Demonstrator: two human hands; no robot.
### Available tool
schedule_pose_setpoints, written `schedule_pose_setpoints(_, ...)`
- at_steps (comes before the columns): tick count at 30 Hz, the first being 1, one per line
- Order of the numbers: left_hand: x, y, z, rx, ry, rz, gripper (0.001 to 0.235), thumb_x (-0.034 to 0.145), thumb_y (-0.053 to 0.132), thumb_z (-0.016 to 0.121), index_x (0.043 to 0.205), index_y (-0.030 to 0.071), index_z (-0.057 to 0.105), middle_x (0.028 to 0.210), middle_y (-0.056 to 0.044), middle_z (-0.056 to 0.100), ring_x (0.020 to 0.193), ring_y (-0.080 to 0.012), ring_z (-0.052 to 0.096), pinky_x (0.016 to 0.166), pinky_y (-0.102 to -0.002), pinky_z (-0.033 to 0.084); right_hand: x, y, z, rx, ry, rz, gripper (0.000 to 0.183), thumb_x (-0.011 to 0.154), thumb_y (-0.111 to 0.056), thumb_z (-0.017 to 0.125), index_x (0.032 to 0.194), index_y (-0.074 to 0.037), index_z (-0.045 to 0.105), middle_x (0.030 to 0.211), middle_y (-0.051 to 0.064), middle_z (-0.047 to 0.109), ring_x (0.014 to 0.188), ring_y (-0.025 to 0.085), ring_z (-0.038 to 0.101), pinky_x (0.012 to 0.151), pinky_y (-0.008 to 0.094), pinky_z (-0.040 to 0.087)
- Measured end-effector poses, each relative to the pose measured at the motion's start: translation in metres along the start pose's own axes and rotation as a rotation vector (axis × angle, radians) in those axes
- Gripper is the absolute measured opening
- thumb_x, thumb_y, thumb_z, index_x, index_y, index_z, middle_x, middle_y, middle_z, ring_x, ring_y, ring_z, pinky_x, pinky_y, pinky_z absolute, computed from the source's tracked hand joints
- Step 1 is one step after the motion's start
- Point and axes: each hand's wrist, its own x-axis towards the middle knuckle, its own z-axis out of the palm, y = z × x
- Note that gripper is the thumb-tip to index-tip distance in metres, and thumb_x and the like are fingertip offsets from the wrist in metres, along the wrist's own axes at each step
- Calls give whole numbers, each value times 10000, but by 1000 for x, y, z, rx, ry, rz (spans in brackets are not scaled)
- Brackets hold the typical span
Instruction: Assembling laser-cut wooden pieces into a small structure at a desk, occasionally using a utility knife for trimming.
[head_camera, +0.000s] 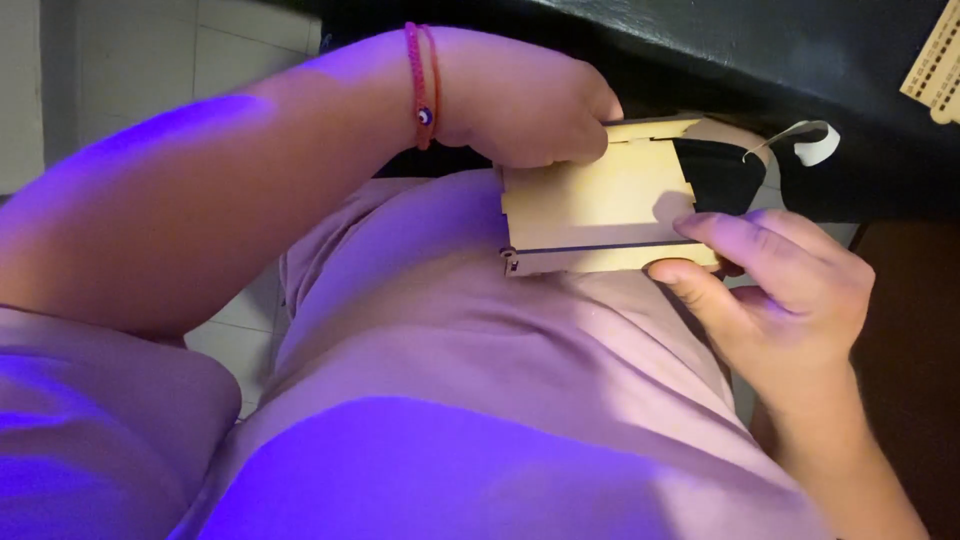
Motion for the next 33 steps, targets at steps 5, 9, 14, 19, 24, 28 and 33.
schedule_pose_setpoints(5, 3, 27, -54, -376, -223, -409, 113, 833, 5, 448, 774, -20, 541, 735, -138, 558, 582, -295, 506, 488, -450, 350, 2, -1, 0, -23, 2, -8, 352, 866, -182, 813, 1027, 116, 719, 896, 202, 690, 669, 223, 537, 645, 310, 434)
schedule_pose_setpoints(9, 4, 54, -112, -876, -322, -993, 162, 849, 187, 380, 808, 118, 521, 725, -59, 557, 649, -228, 456, 562, -411, 324, 4, 1, -1, -40, -2, -56, 361, 883, -191, 789, 1036, 127, 714, 944, 207, 711, 650, 231, 516, 634, 325, 416)
schedule_pose_setpoints(14, 5, 42, -85, -589, -332, -668, 177, 904, 126, 429, 757, 47, 485, 701, -109, 527, 588, -267, 442, 511, -434, 304, 7, -4, -1, -18, -23, -42, 333, 871, -156, 814, 1020, 122, 708, 916, 195, 700, 653, 227, 528, 644, 324, 433)
schedule_pose_setpoints(19, 4, 47, -91, -878, -286, -909, 173, 876, 219, 438, 784, 83, 493, 677, -71, 480, 627, -230, 417, 554, -423, 325, 5, -4, 0, -17, -5, -41, 315, 875, -123, 841, 989, 131, 694, 892, 206, 687, 684, 252, 543, 671, 354, 437)
schedule_pose_setpoints(24, 2, 52, -99, -1038, -252, -1002, 114, 856, 185, 435, 773, 109, 455, 684, -27, 421, 622, -193, 378, 527, -380, 287, 3, -7, -3, -21, -8, 7, 229, 930, -73, 806, 1025, 113, 710, 825, 180, 635, 691, 232, 525, 659, 323, 425)
schedule_pose_setpoints(28, -1, 24, -42, -150, -80, -104, 129, 827, -23, 550, 817, -91, 659, 782, -177, 628, 625, -311, 615, 498, -418, 449, 2, -8, -3, -37, -13, -43, 198, 960, -7, 757, 1097, 118, 686, 934, 212, 672, 742, 254, 573, 700, 330, 470)
schedule_pose_setpoints(33, -2, 48, -83, -908, -104, -785, 237, 938, 225, 426, 784, 71, 520, 687, -75, 550, 603, -201, 456, 554, -413, 371, -4, -7, 2, 4, 43, -97, 206, 925, -35, 746, 1084, 84, 690, 947, 216, 711, 754, 278, 663, 721, 342, 546)
